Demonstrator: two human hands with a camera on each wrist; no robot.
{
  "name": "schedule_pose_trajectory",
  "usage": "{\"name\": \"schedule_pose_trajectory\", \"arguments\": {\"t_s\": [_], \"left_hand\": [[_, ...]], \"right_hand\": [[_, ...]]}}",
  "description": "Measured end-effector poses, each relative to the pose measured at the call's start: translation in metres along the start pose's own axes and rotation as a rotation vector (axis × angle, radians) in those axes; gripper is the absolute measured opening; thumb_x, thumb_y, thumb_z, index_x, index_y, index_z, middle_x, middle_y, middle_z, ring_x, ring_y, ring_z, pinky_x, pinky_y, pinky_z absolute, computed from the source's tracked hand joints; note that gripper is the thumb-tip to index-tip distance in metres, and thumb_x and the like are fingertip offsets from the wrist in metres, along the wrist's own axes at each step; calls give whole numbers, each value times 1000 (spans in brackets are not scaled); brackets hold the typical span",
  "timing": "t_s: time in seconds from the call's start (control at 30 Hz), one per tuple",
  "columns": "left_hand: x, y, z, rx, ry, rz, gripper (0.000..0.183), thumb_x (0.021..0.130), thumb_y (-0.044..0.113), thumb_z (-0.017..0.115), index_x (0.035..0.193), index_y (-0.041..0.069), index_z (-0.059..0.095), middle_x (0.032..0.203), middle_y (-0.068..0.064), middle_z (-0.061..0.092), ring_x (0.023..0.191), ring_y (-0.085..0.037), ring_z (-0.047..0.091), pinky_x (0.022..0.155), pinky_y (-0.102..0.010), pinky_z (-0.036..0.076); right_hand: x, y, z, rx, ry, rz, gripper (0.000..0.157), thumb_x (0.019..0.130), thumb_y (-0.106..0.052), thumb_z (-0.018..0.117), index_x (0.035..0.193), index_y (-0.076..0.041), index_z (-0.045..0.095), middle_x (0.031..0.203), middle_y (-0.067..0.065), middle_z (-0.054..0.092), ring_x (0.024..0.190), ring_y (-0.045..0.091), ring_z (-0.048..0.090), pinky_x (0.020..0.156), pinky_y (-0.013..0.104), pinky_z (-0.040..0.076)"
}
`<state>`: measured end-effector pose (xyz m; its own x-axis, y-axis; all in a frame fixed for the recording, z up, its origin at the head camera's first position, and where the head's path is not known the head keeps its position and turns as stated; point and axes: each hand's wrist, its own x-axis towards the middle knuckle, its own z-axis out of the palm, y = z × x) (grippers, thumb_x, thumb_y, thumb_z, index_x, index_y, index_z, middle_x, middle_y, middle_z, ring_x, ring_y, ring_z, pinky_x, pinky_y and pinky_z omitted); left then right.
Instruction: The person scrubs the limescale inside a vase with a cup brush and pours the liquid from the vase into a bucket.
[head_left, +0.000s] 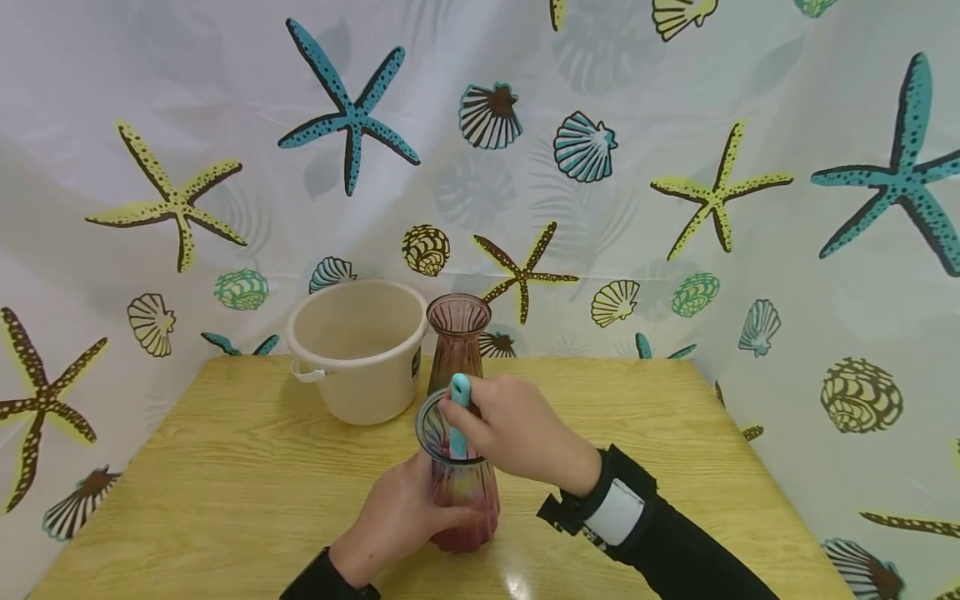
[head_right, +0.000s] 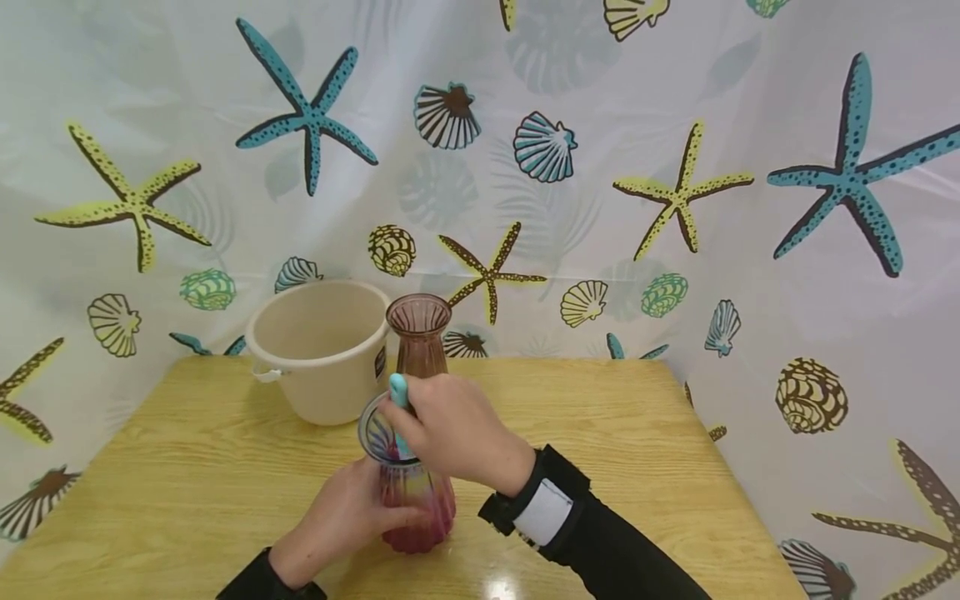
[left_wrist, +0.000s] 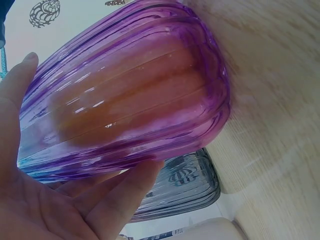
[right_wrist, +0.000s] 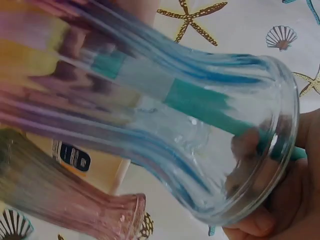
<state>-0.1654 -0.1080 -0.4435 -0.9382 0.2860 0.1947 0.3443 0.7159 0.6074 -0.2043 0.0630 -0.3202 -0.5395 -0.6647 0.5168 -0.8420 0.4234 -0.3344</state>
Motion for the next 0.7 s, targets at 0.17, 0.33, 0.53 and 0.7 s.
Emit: {"name": "schedule_pose_trajectory", "arguments": {"t_s": [0.17,0.33,0.53,0.7], "left_hand": [[-1,-1,0,1,0,11,96,69,69,67,142,19,29,115,2,62,98,-10,57,78,-37,53],[0,0,0,0,-19,0,96,70,70,66,142,19,29,117,0,61,99,-12,57,79,-38,53],[0,1,0,3,-25,-10,95,69,70,67,141,19,30,116,0,62,98,-12,57,78,-38,53],[0,1,0,-4,-29,-26,95,69,68,69,141,20,28,115,-1,62,97,-13,58,77,-39,52]], "right_hand": [[1,-1,0,106,-46,-3,25,99,-25,52,76,-17,55,51,-9,42,41,0,37,39,16,30],[2,-1,-2,115,-61,12,32,99,-25,51,68,-18,50,50,-9,37,41,2,35,41,18,29],[1,-2,-5,125,-84,29,38,99,-25,49,63,-18,45,49,-9,34,40,2,32,41,18,27],[-1,-3,-6,154,-87,82,37,100,-26,49,64,-16,45,50,-8,35,41,4,33,42,19,28]]}}
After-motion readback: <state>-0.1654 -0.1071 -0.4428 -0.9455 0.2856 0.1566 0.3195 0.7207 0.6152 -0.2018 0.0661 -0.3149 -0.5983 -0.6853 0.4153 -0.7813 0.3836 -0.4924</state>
